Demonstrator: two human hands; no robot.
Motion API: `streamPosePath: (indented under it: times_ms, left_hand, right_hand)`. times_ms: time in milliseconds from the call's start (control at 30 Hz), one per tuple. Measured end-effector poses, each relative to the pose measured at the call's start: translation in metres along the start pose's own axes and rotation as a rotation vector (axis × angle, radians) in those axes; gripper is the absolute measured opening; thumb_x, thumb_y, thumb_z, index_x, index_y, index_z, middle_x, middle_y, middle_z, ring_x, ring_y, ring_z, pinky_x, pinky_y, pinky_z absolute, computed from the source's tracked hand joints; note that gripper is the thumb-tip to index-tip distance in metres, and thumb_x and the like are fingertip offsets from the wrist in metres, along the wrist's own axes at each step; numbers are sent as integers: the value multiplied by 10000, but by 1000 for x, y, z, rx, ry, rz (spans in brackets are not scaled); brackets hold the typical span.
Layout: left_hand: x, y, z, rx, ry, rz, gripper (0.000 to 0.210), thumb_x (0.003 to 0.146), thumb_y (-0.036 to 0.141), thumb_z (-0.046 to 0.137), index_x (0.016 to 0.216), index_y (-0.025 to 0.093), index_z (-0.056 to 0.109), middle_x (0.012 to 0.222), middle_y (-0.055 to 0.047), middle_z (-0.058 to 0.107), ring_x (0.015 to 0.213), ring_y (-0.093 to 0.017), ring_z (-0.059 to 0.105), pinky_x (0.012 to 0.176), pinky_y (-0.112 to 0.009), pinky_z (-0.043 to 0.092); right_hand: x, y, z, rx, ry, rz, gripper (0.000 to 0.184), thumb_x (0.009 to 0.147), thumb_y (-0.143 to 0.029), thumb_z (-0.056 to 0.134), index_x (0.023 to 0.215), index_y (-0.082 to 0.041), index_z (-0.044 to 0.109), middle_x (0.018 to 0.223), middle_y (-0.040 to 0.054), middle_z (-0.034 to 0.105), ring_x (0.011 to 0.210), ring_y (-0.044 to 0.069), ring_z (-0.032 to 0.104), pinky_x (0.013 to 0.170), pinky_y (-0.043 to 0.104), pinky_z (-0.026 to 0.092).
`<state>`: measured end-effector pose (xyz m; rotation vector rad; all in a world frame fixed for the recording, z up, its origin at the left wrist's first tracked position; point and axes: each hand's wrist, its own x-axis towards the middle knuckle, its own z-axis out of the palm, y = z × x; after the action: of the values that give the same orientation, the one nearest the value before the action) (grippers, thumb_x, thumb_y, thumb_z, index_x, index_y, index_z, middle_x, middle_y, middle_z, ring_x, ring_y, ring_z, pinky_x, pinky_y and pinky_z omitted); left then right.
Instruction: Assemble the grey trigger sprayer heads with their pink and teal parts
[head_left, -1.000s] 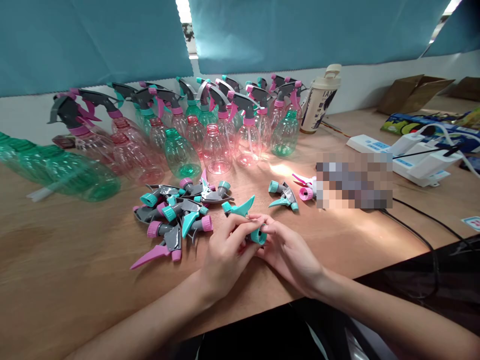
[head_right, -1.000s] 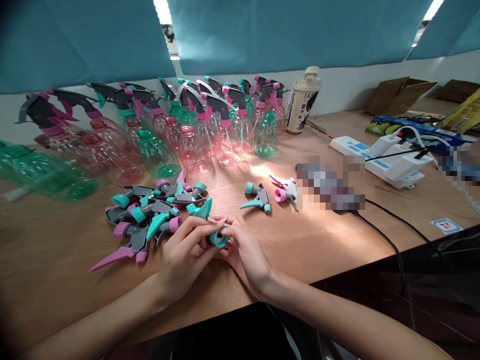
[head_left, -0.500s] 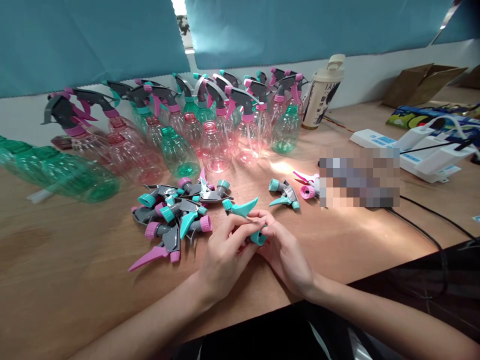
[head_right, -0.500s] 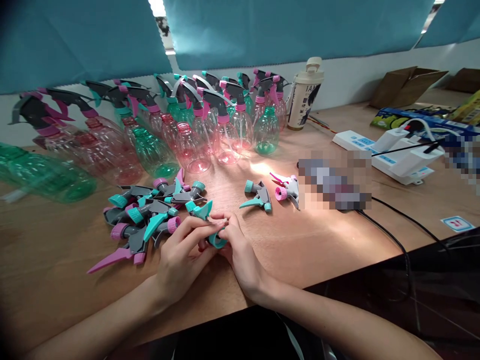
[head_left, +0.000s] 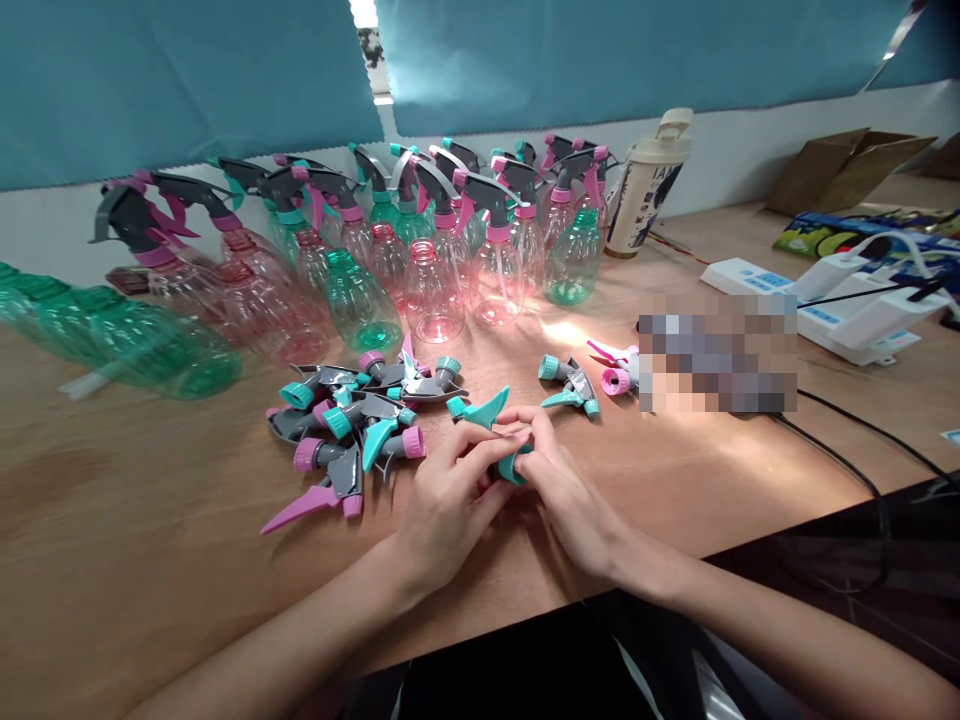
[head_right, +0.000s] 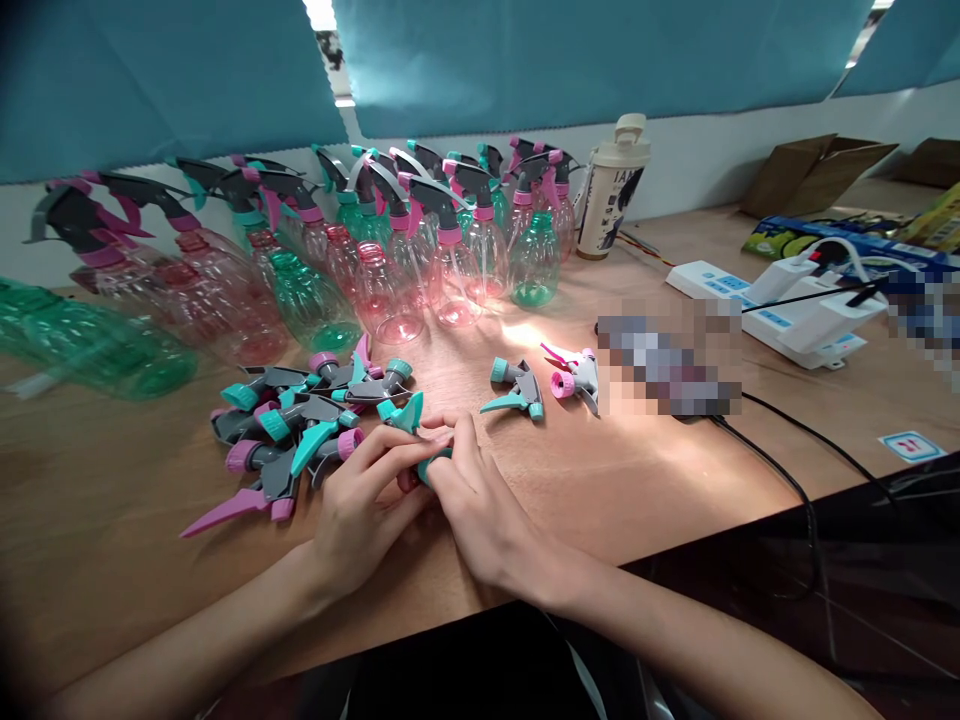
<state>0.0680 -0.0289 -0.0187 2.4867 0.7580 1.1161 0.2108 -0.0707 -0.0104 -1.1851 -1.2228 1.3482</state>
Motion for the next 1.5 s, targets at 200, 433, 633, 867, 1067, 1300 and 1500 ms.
streamPosePath:
  times_ms: [200, 433, 633, 867, 1067, 1300, 1500]
  left_hand:
    - [2, 1, 1, 15, -20, 38, 215, 883, 101, 562, 1079, 181, 592, 960, -43, 608, 823, -136, 614, 700, -237, 545]
    - [1, -2, 3, 34, -14, 32, 191, 872, 110, 582, 1044, 191, 599, 937, -31, 607, 836, -148, 616, 700, -250, 545]
    - [1, -3, 3, 18, -31, -1, 313, 822, 42, 625, 1099, 183, 582, 966, -27, 593, 846, -140, 593, 725, -240, 522]
    - [2, -2, 2, -31, -51, -29, 323, 808, 41, 646, 1084, 195, 580, 985, -24, 592, 849, -135, 588, 709, -227, 510]
    - [2, -2, 1, -47, -104, -110, 289, 806, 82, 660, 1056, 211, 593, 959, -9, 580, 649, -92, 527, 561, -202, 460]
    - [6, -5, 3, -26, -108, -194, 300, 779, 43, 672, 1027, 197, 601, 921, 1, 563, 612, -87, 477, 550, -204, 446]
    - [11, -6, 7, 0, -104, -243, 294, 807, 77, 651, 1066, 203, 595, 939, -3, 569, 636, -102, 504, 585, -235, 470]
  right_hand:
    - [7, -7, -6, 224, -92, 183, 178, 869, -273, 371, 1044, -254, 388, 940, -7, 492, 611, 108, 562, 463, 265, 535]
    - [15, -1, -5, 396, -126, 177, 123, 864, -277, 394, 975, -241, 433, 983, 1, 507, 645, 110, 588, 427, 261, 558]
    - [17, 3, -3, 407, -117, 230, 173, 864, -240, 352, 1018, -231, 429, 866, 0, 535, 609, 124, 614, 434, 268, 562]
    - [20, 0, -12, 445, -207, 255, 201, 831, -299, 472, 1015, -239, 416, 873, -11, 541, 625, 117, 603, 511, 280, 569]
    - [26, -1, -15, 519, -201, 278, 195, 686, -142, 467, 866, -215, 451, 778, -39, 511, 676, 98, 533, 608, 215, 497]
    - [46, -7, -15, 547, -240, 288, 262, 537, -106, 450, 781, -202, 461, 674, -35, 510, 616, 124, 506, 558, 235, 432]
    - [58, -2, -18, 568, -233, 260, 311, 505, -87, 423, 787, -179, 516, 694, -17, 538, 606, 123, 505, 495, 217, 393]
